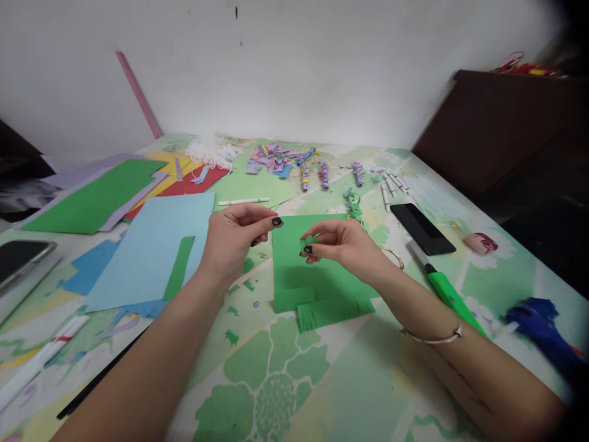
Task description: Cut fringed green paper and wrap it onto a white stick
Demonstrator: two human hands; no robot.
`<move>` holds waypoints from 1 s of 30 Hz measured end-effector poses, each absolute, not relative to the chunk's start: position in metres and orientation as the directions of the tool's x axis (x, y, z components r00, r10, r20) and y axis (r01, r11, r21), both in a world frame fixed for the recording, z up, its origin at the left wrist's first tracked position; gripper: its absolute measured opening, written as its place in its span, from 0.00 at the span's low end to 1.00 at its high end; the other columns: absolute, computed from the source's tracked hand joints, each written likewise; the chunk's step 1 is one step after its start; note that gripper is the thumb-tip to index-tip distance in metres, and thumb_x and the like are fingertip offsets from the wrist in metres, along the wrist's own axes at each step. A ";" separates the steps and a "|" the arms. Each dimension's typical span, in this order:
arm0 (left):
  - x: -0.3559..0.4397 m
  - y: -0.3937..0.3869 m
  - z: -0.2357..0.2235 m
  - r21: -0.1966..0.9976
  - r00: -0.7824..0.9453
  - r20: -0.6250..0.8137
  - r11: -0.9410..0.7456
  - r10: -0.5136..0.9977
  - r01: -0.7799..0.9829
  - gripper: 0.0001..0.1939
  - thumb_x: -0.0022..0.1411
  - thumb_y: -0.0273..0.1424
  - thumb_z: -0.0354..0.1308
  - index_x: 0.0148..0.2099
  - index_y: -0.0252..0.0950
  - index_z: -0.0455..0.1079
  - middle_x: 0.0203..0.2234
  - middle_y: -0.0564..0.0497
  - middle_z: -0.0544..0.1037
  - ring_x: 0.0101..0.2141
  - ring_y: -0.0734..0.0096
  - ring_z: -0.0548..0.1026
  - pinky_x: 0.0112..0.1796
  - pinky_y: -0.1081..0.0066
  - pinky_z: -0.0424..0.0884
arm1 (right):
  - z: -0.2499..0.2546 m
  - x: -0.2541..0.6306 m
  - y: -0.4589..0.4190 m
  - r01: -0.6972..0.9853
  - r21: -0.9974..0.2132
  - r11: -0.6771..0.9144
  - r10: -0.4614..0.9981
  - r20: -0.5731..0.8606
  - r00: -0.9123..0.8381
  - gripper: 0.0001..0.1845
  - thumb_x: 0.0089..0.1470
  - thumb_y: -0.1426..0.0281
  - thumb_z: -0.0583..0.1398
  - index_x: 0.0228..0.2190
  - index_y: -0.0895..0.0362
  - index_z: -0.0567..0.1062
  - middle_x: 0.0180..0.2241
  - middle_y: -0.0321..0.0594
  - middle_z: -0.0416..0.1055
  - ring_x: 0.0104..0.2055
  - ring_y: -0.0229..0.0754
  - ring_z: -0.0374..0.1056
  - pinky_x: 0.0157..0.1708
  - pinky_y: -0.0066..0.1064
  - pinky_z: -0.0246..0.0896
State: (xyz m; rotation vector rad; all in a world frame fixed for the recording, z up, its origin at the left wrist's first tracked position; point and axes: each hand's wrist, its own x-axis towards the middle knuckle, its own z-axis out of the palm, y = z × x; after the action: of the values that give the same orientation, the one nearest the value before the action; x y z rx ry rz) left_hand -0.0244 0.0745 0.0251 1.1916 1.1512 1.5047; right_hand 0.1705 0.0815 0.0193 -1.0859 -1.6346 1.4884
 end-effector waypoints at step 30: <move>0.003 0.055 0.015 0.840 0.095 0.462 -0.469 0.882 0.271 0.06 0.49 0.30 0.66 0.32 0.36 0.75 0.24 0.50 0.76 0.25 0.70 0.71 0.27 0.68 0.67 | 0.036 0.168 0.060 0.310 -0.883 0.353 0.895 0.222 -0.386 0.17 0.50 0.72 0.60 0.43 0.52 0.66 0.26 0.35 0.76 0.32 0.41 0.74 0.31 0.30 0.65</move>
State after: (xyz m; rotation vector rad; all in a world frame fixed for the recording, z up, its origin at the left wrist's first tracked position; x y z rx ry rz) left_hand 0.0029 0.0547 0.0147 1.8114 1.1303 1.3917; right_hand 0.1678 0.0599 0.0357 -1.0529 -1.8807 1.0089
